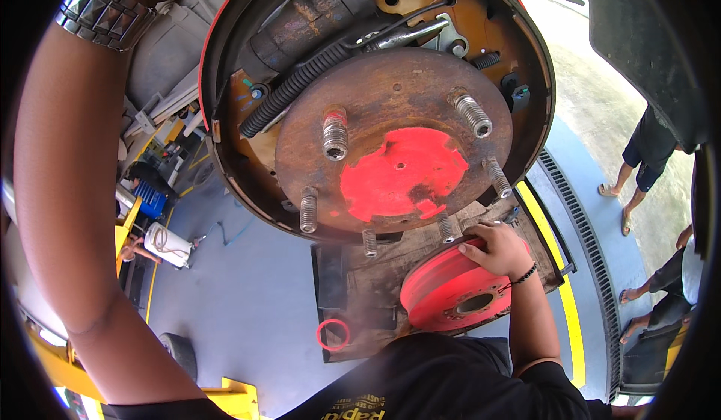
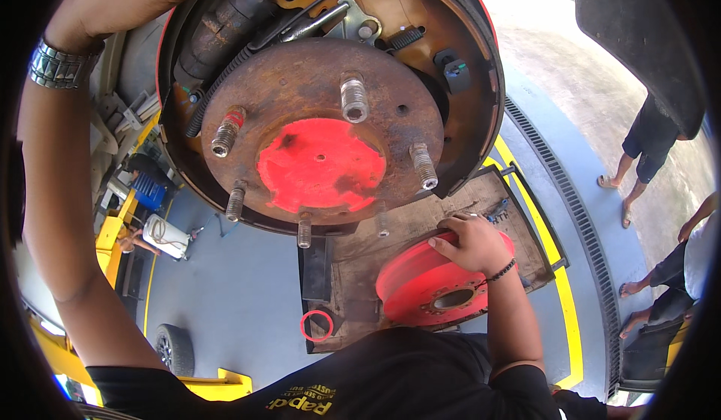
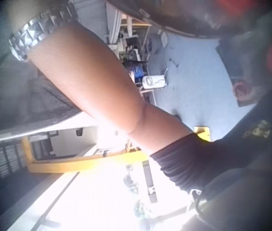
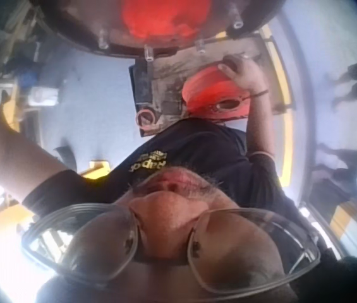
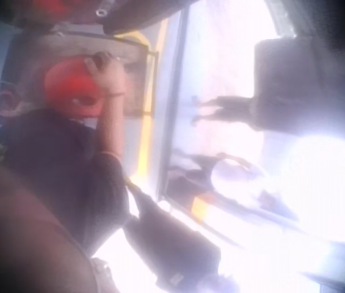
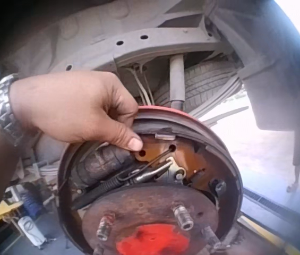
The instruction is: The person removes a red brake drum from a vehicle's wheel hub using a hammer and a ratchet wrench. They then place the drum on the floor and walk toward a tool cart.
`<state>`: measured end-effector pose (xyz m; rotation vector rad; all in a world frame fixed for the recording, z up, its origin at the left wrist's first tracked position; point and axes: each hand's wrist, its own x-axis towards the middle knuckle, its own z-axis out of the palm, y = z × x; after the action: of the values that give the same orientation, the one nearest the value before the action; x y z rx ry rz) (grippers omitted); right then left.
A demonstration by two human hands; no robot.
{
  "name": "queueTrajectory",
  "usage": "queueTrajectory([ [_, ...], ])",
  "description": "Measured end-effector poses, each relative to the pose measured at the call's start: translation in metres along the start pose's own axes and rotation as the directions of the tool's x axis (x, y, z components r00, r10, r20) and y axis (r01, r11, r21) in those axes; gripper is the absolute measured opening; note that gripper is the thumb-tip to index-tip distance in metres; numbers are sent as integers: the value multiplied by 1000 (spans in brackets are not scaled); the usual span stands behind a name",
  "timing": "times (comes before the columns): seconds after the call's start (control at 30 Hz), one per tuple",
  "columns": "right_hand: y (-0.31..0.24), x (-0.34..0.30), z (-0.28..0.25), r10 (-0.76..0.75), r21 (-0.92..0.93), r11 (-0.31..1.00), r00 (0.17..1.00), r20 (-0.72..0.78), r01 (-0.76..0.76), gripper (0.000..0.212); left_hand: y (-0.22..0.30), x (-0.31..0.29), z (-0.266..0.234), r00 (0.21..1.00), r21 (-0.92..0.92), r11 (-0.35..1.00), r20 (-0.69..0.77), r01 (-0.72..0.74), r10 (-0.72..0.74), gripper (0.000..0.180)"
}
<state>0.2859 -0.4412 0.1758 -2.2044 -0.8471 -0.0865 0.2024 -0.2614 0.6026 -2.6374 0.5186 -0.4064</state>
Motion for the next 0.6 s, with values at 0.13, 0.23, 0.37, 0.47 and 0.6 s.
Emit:
queueTrajectory([
  [0.13, -2, -3, -3, 4, 5, 1000, 1000, -4, -4, 40, -1, 1, -2, 997, -123, 991, 46, 60, -55, 34],
  [0.23, -4, -3, -6, 21, 7, 1000, 1000, 11, -22, 38, -5, -3, 6, 1000, -91, 996, -26, 0, -2, 32],
  [0.37, -3, -3, -2, 2, 15, 1000, 1000, 16, -2, 36, -5, -7, 9, 990, -33, 994, -100, -108, 104, 29],
  [0.47, -8, -2, -3, 12, 20, 1000, 999, 36, -13, 35, -7, -4, 2, 991, -18, 993, -58, -120, 118, 28],
  [0.6, -9, -10, -9, 55, -3, 999, 998, 9, -55, 34, -16, 3, 17, 953, 33, 972, -191, -233, 235, 31],
])
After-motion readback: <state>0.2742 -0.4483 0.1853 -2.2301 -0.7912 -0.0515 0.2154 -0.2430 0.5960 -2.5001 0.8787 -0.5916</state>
